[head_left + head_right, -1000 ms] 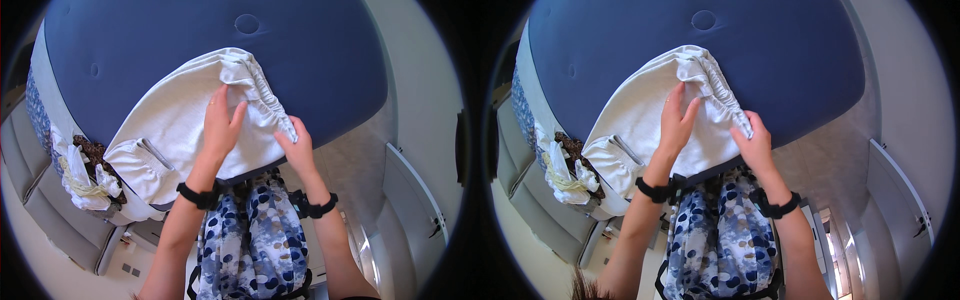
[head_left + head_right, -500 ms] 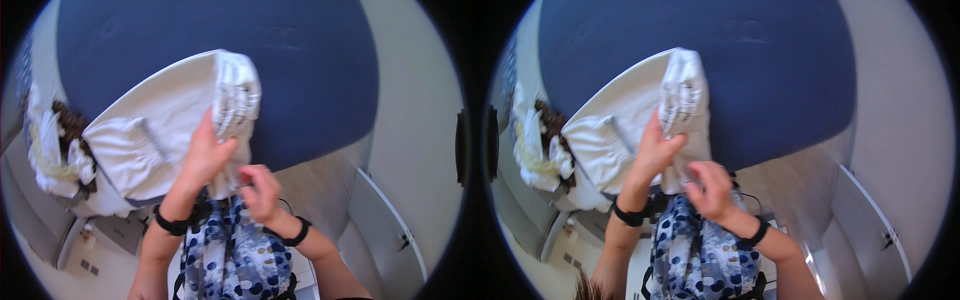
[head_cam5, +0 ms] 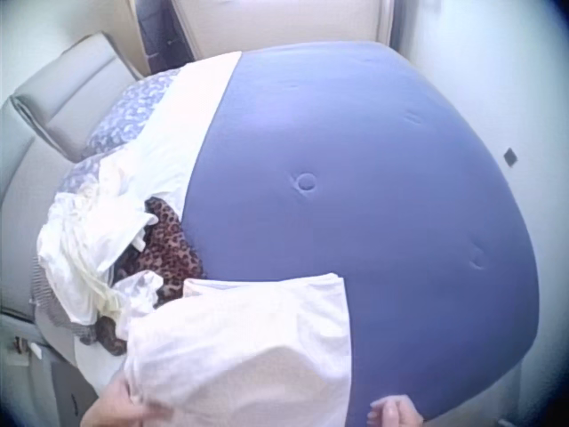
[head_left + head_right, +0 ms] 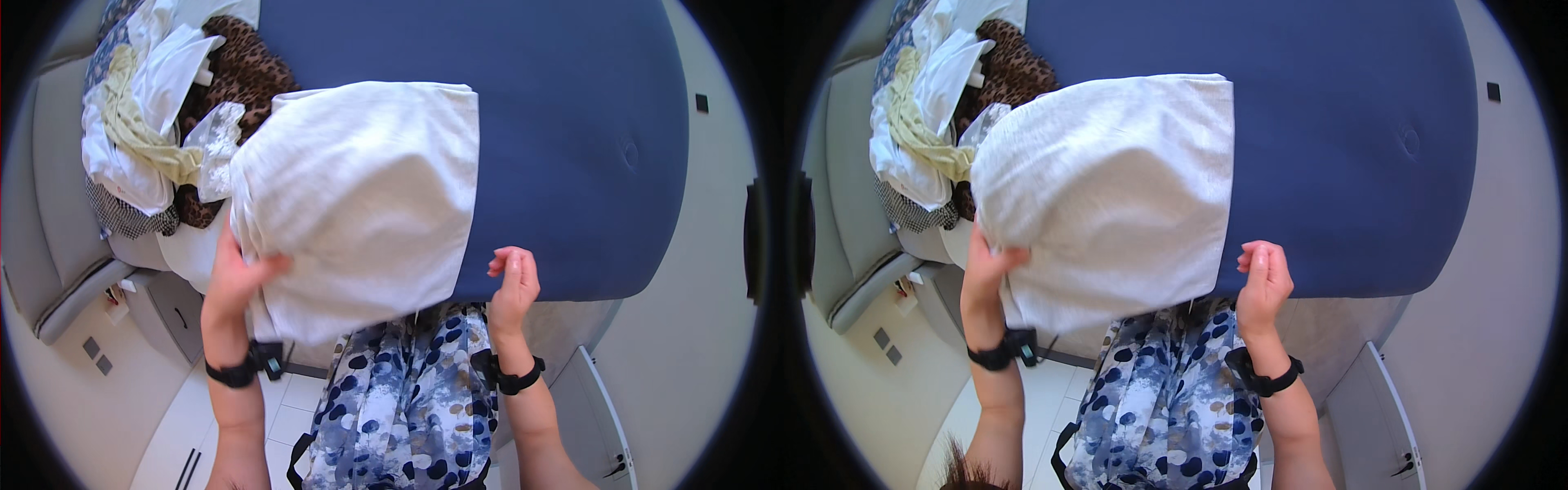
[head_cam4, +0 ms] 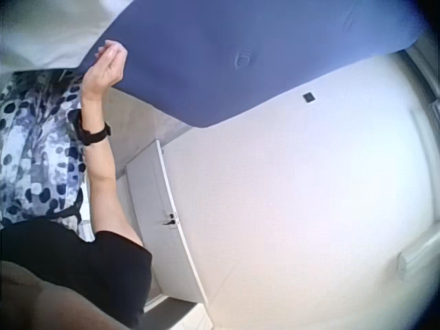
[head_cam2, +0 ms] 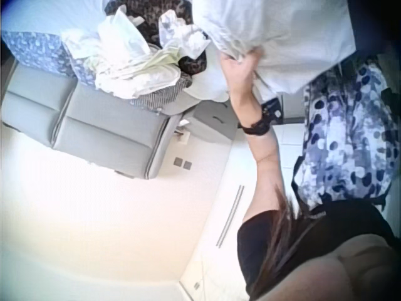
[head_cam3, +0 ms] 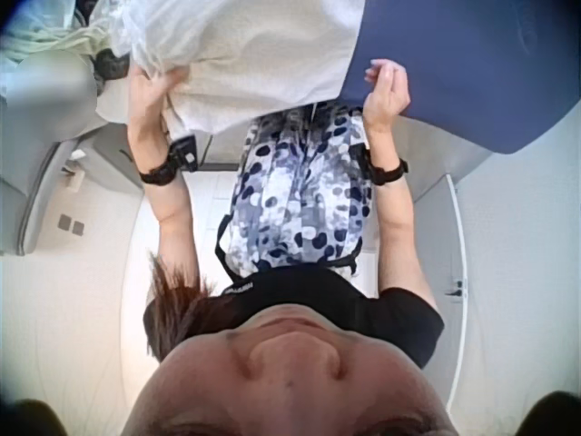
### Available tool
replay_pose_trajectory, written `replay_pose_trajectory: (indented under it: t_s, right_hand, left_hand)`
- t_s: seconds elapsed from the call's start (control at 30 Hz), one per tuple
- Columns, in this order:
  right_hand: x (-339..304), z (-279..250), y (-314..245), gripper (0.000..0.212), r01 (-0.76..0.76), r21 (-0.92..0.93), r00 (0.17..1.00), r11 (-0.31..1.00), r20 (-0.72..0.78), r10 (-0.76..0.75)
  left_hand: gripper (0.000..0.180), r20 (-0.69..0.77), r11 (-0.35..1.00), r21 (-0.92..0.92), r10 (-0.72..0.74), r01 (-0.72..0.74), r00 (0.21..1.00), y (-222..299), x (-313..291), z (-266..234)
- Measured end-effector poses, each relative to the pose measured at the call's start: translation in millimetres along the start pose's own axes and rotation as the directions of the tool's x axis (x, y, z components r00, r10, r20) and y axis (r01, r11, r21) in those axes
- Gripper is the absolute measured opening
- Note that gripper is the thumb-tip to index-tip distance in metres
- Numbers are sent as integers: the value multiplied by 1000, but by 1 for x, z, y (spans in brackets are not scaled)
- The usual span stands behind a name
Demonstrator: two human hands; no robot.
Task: The person removes garments from a closet, lays them flat on a bed, and folds them by hand before returning them to the closet.
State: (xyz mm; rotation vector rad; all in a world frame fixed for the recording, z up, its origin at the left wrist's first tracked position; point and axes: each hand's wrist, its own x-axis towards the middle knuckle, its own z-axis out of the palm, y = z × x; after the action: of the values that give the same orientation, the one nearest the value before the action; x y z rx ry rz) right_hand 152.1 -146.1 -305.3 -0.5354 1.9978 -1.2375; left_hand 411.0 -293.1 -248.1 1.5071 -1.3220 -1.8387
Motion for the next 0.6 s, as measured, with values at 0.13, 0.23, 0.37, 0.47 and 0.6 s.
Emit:
replay_pose_trajectory:
  t_s: [0.13,0.23,0.37,0.47,0.6]
  right_hand:
    - [0,30,3,17,-49,-128,991,991,118,64]
    - [6,31,19,15,21,-362,994,932,110,20]
    - [14,28,39,21,8,-504,998,863,64,28]
    - [18,18,67,29,-118,-494,990,861,4,138]
    - [16,17,73,27,-313,-244,945,918,13,326]
  left_hand:
    - [65,-218,972,135,-161,193,963,-89,30,-52]
    - [65,-219,951,204,-186,232,958,-116,42,-54]
    - [62,-204,963,198,-141,182,969,-126,44,-39]
    - [61,-244,949,203,-189,240,951,-131,43,-30]
    - [56,-263,949,152,-232,278,937,-129,36,-27]
